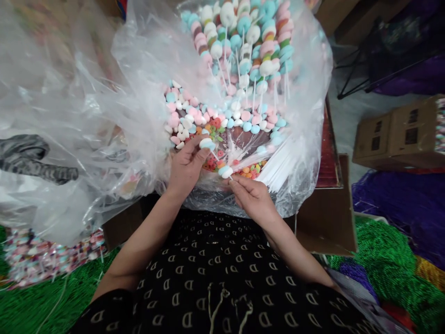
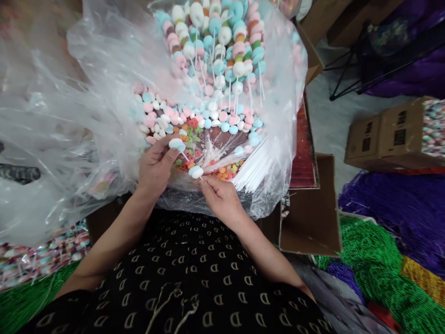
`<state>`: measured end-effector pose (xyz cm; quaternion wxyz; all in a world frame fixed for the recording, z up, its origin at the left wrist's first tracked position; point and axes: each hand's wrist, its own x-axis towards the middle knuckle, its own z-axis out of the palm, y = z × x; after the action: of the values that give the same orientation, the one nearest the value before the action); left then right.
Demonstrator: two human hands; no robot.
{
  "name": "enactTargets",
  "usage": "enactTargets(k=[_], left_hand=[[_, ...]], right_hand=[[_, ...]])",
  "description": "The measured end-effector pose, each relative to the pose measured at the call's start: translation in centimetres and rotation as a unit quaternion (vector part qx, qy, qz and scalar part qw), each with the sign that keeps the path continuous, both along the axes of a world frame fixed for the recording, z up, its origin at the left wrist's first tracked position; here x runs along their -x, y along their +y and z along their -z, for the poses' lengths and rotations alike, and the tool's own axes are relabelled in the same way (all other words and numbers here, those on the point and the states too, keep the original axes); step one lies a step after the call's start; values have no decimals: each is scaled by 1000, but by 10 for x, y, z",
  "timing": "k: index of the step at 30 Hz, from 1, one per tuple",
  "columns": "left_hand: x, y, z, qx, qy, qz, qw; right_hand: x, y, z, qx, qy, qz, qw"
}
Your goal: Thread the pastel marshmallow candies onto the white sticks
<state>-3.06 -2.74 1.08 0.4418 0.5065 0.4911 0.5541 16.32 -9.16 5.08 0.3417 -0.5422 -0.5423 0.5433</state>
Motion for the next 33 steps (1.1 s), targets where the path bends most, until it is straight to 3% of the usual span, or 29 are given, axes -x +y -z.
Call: enactTargets(k=[6, 11, 18, 28, 33], left_hand=[[5, -4, -8, -102, 178, -6, 979], [8, -2, -13, -97, 181, 37, 978], [0, -7, -13, -60, 198, 59, 977], [-13, -20, -15, -39, 119, 98, 987], [-22, -22, -12, 71, -110, 28, 991]], right_hand=[[3, -2, -10, 85, 50, 9, 995], [4, -1, -11, 146, 97, 17, 984], [8, -2, -12, 155, 118, 29, 980], [18, 7, 3, 91, 100, 41, 990], [18, 14, 9, 36, 75, 42, 996]])
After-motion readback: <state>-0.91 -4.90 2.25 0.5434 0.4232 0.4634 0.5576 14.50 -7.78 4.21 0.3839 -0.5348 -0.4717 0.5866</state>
